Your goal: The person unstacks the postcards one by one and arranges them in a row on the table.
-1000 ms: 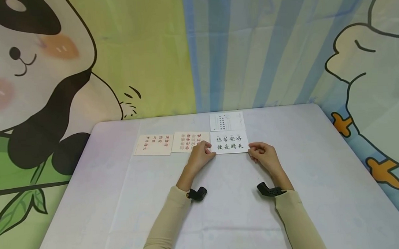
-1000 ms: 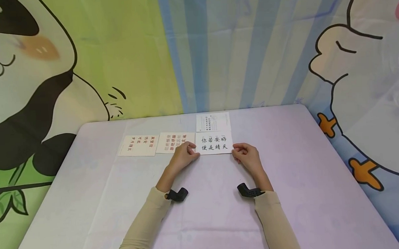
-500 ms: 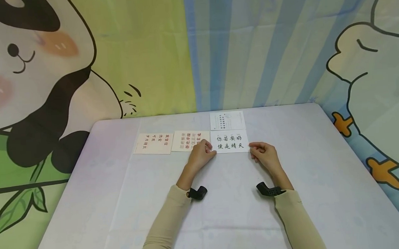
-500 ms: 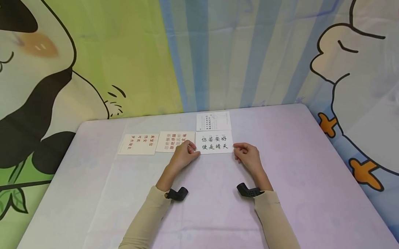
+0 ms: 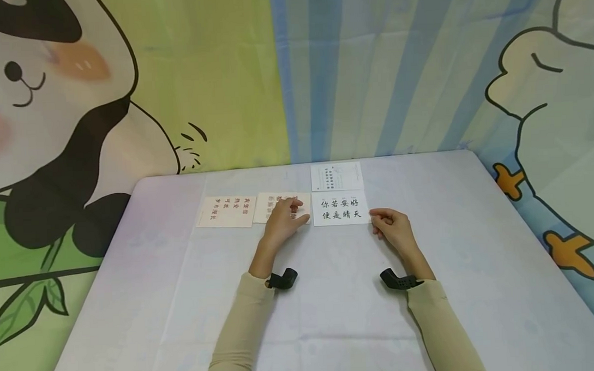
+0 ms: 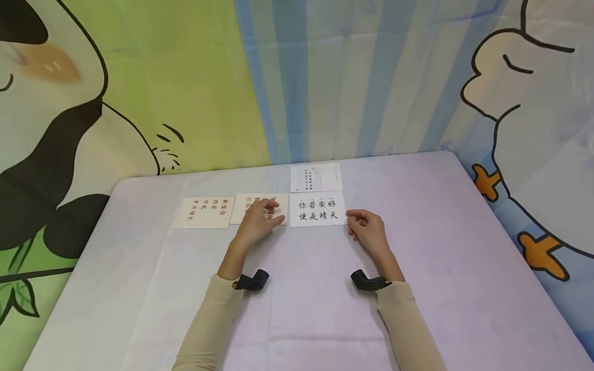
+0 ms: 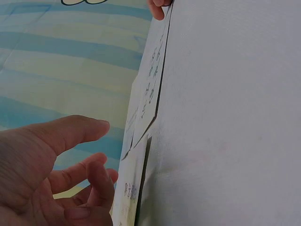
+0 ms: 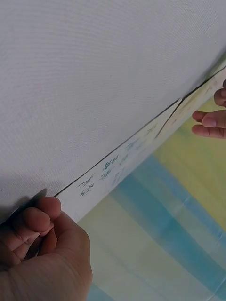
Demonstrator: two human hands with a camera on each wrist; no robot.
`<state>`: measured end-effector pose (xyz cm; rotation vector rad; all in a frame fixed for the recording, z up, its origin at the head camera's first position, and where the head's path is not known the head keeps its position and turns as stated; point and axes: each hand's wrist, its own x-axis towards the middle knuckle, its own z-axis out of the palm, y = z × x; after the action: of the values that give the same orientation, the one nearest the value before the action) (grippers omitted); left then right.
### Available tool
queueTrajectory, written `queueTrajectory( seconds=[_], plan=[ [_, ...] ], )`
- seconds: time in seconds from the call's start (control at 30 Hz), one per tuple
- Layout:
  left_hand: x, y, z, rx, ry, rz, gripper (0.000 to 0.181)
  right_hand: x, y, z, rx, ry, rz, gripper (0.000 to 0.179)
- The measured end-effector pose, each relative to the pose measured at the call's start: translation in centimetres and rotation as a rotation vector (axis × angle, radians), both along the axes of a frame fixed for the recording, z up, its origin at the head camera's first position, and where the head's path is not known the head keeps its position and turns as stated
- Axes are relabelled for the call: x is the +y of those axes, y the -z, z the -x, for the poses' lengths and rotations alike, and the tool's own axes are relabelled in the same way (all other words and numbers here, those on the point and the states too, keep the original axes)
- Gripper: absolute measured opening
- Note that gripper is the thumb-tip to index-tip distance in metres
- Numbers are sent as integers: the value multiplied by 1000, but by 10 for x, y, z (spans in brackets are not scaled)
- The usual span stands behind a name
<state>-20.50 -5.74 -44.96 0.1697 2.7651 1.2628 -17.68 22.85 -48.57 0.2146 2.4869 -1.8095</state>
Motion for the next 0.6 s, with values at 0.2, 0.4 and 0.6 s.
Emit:
queueTrajectory(
  seconds=[0.2,0.4,0.6],
  plan=[
    [6,1,1,-12,9,-31,35,1,-1,2,20,-5,13,30],
    [10,4,2,27,-23,-116,32,-4,-1,4,61,17,74,26],
    [16,7,6,57,-22,-250,30,-6,-3,1,47,65,105,27]
  ],
)
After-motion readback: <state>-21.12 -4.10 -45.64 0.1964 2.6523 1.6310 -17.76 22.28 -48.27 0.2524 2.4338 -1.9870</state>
